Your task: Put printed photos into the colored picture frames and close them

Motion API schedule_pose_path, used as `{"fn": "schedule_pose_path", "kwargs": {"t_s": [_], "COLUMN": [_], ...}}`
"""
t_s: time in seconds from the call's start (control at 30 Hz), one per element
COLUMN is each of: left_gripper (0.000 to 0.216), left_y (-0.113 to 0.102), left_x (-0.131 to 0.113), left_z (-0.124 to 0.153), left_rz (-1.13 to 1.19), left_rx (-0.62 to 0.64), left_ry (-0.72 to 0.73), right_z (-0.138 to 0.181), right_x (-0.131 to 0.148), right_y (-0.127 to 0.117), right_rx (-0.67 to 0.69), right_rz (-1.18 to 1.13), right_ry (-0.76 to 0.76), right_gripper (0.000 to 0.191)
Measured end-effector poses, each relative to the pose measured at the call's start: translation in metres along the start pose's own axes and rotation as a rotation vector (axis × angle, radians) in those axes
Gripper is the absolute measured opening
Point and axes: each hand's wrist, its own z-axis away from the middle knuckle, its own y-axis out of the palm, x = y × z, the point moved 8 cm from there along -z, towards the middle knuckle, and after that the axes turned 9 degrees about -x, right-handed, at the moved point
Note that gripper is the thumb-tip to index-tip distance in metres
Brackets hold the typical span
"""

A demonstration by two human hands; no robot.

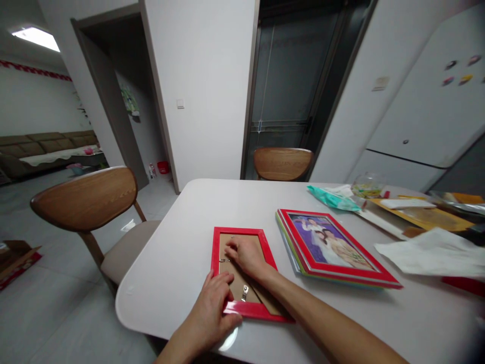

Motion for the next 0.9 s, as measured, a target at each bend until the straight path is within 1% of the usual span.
{"fn": "schedule_pose_path", "kwargs": {"t_s": [0.13,0.23,0.33,0.43,0.5,0.57,0.67,0.77,0.83,0.9], "left_gripper": [0.022,0.024,0.026,0.027,0.029,0.029,0.025,0.016,0.016,0.020], "left_y": [0.002,0.005,0.008,0.010,0.010,0.009,-0.003,-0.024,-0.037,-0.043], "left_x": [0.002,0.004,0.005,0.004,0.004,0.003,0.003,0.003,0.000,-0.007], "left_z": [0.003,0.006,0.008,0.007,0.007,0.006,0.006,0.005,0.003,-0.001], "left_rz": [-0.004,-0.016,-0.028,-0.039,-0.046,-0.046,-0.007,0.109,0.260,0.476], "left_rx": [0.008,-0.001,-0.023,-0.052,-0.065,-0.073,-0.108,-0.210,-0.310,-0.398], "left_ry": [-0.001,0.022,0.060,0.061,0.043,0.027,0.008,-0.052,-0.110,-0.156], "right_z": [-0.017,-0.025,-0.028,-0.027,-0.026,-0.023,-0.009,0.018,0.042,0.063], "right_x": [-0.038,-0.055,-0.062,-0.061,-0.061,-0.062,-0.071,-0.083,-0.080,-0.059], "right_y": [-0.001,0.003,0.007,0.007,0.001,-0.011,-0.037,-0.058,-0.059,-0.044], "right_rx": [-0.059,-0.073,-0.090,-0.119,-0.146,-0.182,-0.258,-0.346,-0.362,-0.294], "right_rz": [0.058,0.078,0.053,-0.020,-0.102,-0.211,-0.400,-0.577,-0.673,-0.842], "right_ry": [0.199,0.297,0.343,0.364,0.370,0.366,0.361,0.441,0.526,0.612], "right_gripper": [0.019,0.015,0.013,0.012,0.012,0.016,0.021,0.030,0.037,0.038]}}
